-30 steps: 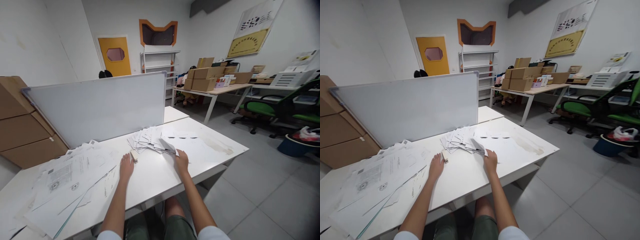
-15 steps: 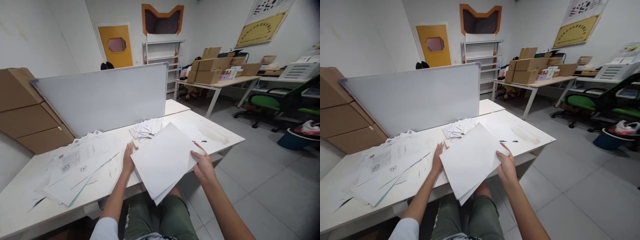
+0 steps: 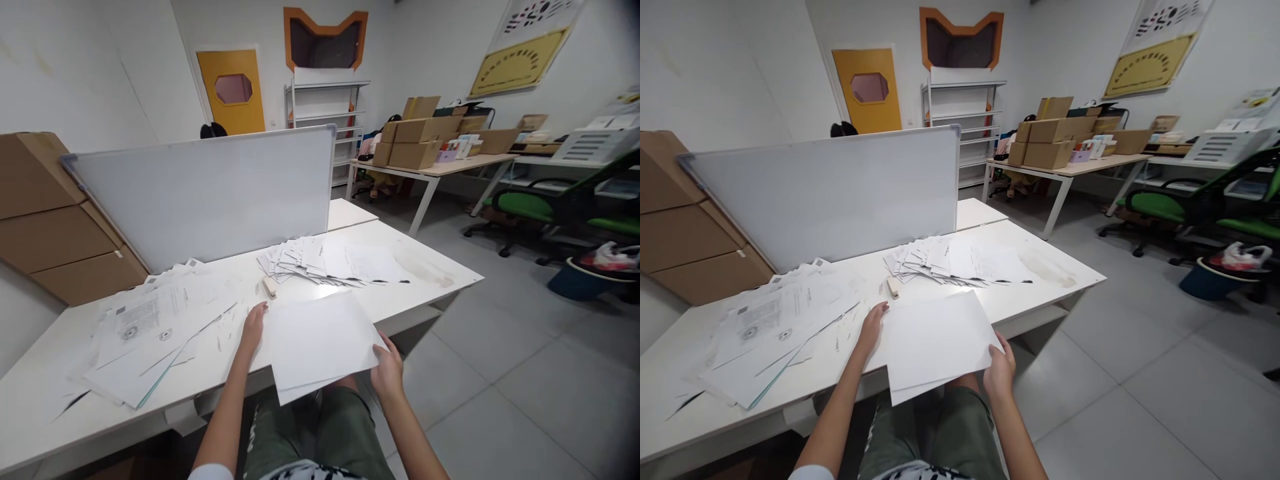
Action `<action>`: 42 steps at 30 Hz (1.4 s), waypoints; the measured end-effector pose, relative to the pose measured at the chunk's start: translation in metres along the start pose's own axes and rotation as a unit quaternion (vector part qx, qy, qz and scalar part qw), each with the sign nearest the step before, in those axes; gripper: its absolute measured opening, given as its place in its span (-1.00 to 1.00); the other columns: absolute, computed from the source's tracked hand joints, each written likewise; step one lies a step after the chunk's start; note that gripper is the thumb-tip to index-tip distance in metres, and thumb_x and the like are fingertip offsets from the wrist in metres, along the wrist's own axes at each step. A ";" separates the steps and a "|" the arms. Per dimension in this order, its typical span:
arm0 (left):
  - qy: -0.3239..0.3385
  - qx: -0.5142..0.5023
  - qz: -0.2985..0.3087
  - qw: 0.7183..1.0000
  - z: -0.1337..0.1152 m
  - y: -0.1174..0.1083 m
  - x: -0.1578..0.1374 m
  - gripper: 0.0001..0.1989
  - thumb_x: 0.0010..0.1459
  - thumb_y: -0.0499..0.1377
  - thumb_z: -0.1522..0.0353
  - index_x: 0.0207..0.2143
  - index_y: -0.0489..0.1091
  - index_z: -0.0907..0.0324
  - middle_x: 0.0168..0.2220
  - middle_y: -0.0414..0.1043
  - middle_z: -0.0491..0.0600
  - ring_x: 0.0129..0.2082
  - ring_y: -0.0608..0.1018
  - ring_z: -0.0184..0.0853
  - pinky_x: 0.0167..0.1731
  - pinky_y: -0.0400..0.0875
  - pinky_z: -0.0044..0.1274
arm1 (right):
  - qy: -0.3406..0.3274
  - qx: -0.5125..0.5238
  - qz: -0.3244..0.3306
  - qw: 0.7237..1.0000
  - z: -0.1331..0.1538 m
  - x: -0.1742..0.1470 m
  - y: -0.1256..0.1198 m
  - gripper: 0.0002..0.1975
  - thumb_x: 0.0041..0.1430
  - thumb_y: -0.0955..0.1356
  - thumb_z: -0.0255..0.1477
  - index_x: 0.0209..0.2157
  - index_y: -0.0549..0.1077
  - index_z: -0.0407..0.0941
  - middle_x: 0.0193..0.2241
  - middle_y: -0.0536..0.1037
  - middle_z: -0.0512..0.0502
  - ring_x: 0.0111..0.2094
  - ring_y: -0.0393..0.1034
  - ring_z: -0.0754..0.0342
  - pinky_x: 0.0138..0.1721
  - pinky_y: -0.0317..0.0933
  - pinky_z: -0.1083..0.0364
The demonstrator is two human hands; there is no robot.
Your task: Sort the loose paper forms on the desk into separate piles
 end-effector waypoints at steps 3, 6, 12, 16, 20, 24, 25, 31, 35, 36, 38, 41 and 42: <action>0.088 0.157 0.023 0.983 -0.022 0.013 -0.003 -0.61 0.30 -0.11 0.25 0.02 0.36 0.18 0.01 0.41 0.08 0.07 0.38 -0.19 0.10 0.24 -0.30 | 0.023 -0.046 0.057 0.997 0.007 -0.010 0.002 -0.54 -0.31 0.41 -0.38 -0.22 0.48 -0.12 -0.41 0.57 -0.04 -0.42 0.46 0.00 -0.43 0.33 0.09; 0.122 0.228 0.037 0.965 -0.033 0.021 -0.007 -0.66 0.31 -0.12 0.29 -0.08 0.40 0.16 -0.06 0.40 0.07 0.01 0.39 -0.18 0.05 0.26 -0.31 | 0.020 -0.109 0.076 0.991 0.015 -0.013 -0.003 -0.55 -0.32 0.42 -0.34 -0.25 0.50 -0.13 -0.37 0.57 -0.08 -0.43 0.44 -0.02 -0.50 0.28 0.11; 0.135 0.225 0.040 0.964 -0.044 0.019 -0.008 -0.71 0.31 -0.12 0.33 -0.27 0.38 0.16 -0.20 0.40 0.05 -0.13 0.40 -0.22 -0.06 0.29 -0.36 | 0.003 -0.168 0.120 0.979 0.030 -0.011 0.000 -0.53 -0.36 0.45 -0.28 -0.28 0.53 -0.15 -0.27 0.58 -0.16 -0.27 0.45 -0.09 -0.35 0.30 0.07; 0.133 0.242 0.021 0.961 -0.047 0.015 -0.010 -0.71 0.30 -0.10 0.31 -0.39 0.34 0.15 -0.32 0.39 0.02 -0.22 0.40 -0.21 -0.17 0.31 -0.37 | 0.026 -0.197 0.137 0.970 0.028 -0.012 0.002 -0.47 -0.37 0.46 -0.25 -0.24 0.52 -0.15 -0.26 0.59 -0.18 -0.23 0.45 -0.14 -0.32 0.31 0.06; 0.123 0.274 -0.004 0.954 -0.045 0.009 -0.012 -0.65 0.31 -0.14 0.29 -0.46 0.32 0.14 -0.42 0.38 0.01 -0.31 0.38 -0.20 -0.23 0.28 -0.36 | 0.013 -0.208 0.127 0.970 0.028 -0.010 0.001 -0.48 -0.34 0.45 -0.22 -0.25 0.52 -0.15 -0.28 0.60 -0.17 -0.23 0.45 -0.14 -0.31 0.31 0.06; 0.101 0.266 -0.026 0.958 -0.038 0.002 -0.012 -0.63 0.31 -0.16 0.29 -0.44 0.35 0.14 -0.43 0.42 0.00 -0.34 0.40 -0.21 -0.21 0.27 -0.37 | -0.012 -0.199 0.100 0.975 0.029 -0.007 -0.002 -0.51 -0.32 0.44 -0.22 -0.27 0.52 -0.16 -0.24 0.59 -0.16 -0.21 0.45 -0.13 -0.30 0.31 0.07; 0.097 0.264 -0.025 0.959 -0.037 0.002 -0.011 -0.64 0.30 -0.14 0.29 -0.42 0.37 0.14 -0.42 0.43 0.00 -0.33 0.41 -0.21 -0.21 0.27 -0.37 | -0.015 -0.196 0.095 0.976 0.029 -0.007 -0.003 -0.52 -0.32 0.44 -0.22 -0.27 0.52 -0.16 -0.24 0.59 -0.16 -0.21 0.45 -0.12 -0.30 0.31 0.07; 0.094 0.313 0.004 0.945 -0.036 0.010 -0.011 -0.77 0.19 0.04 0.26 -0.40 0.43 0.13 -0.37 0.46 0.00 -0.26 0.43 -0.17 -0.25 0.24 -0.39 | -0.012 -0.170 0.081 0.982 0.022 -0.003 -0.011 -0.55 -0.33 0.46 -0.26 -0.31 0.54 -0.17 -0.33 0.60 -0.13 -0.30 0.44 -0.06 -0.34 0.30 0.09; 0.080 0.292 0.001 0.953 -0.034 0.006 -0.011 -0.77 0.19 0.02 0.29 -0.43 0.41 0.13 -0.38 0.46 -0.01 -0.29 0.43 -0.21 -0.25 0.24 -0.41 | -0.006 -0.143 0.071 0.987 0.020 0.001 -0.018 -0.55 -0.33 0.47 -0.27 -0.31 0.53 -0.17 -0.36 0.60 -0.11 -0.35 0.43 -0.02 -0.38 0.28 0.10; 0.072 0.280 -0.001 0.957 -0.032 0.004 -0.011 -0.77 0.20 0.01 0.30 -0.43 0.40 0.13 -0.38 0.46 -0.02 -0.30 0.43 -0.23 -0.25 0.25 -0.42 | -0.005 -0.135 0.065 0.989 0.021 0.001 -0.020 -0.55 -0.33 0.47 -0.27 -0.30 0.53 -0.17 -0.36 0.59 -0.10 -0.35 0.43 -0.01 -0.38 0.28 0.10; 0.062 0.269 0.000 0.961 -0.031 0.003 -0.010 -0.79 0.19 0.01 0.31 -0.42 0.40 0.13 -0.38 0.46 -0.03 -0.29 0.43 -0.24 -0.24 0.25 -0.42 | -0.008 -0.122 0.053 0.991 0.023 0.003 -0.024 -0.54 -0.32 0.47 -0.27 -0.29 0.52 -0.17 -0.37 0.58 -0.09 -0.37 0.42 0.01 -0.38 0.28 0.11; 0.078 0.283 0.027 0.956 -0.034 0.011 -0.011 -0.85 0.16 0.06 0.31 -0.37 0.40 0.12 -0.31 0.46 -0.02 -0.22 0.42 -0.21 -0.20 0.23 -0.39 | -0.018 -0.118 0.036 0.992 0.025 0.005 -0.029 -0.53 -0.32 0.47 -0.25 -0.29 0.50 -0.17 -0.41 0.56 -0.07 -0.39 0.40 0.03 -0.39 0.28 0.11; 0.087 0.290 0.036 0.952 -0.036 0.014 -0.011 -0.87 0.14 0.08 0.31 -0.35 0.40 0.13 -0.28 0.45 -0.02 -0.20 0.41 -0.19 -0.18 0.22 -0.38 | -0.021 -0.123 0.033 0.992 0.025 0.005 -0.030 -0.53 -0.31 0.47 -0.24 -0.28 0.50 -0.17 -0.41 0.56 -0.07 -0.39 0.40 0.03 -0.40 0.27 0.11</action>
Point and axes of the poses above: each hand's wrist, its own x-axis towards the middle knuckle, its own y-axis out of the palm, z = x × y, the point moved 10 cm from there along x, towards the middle knuckle
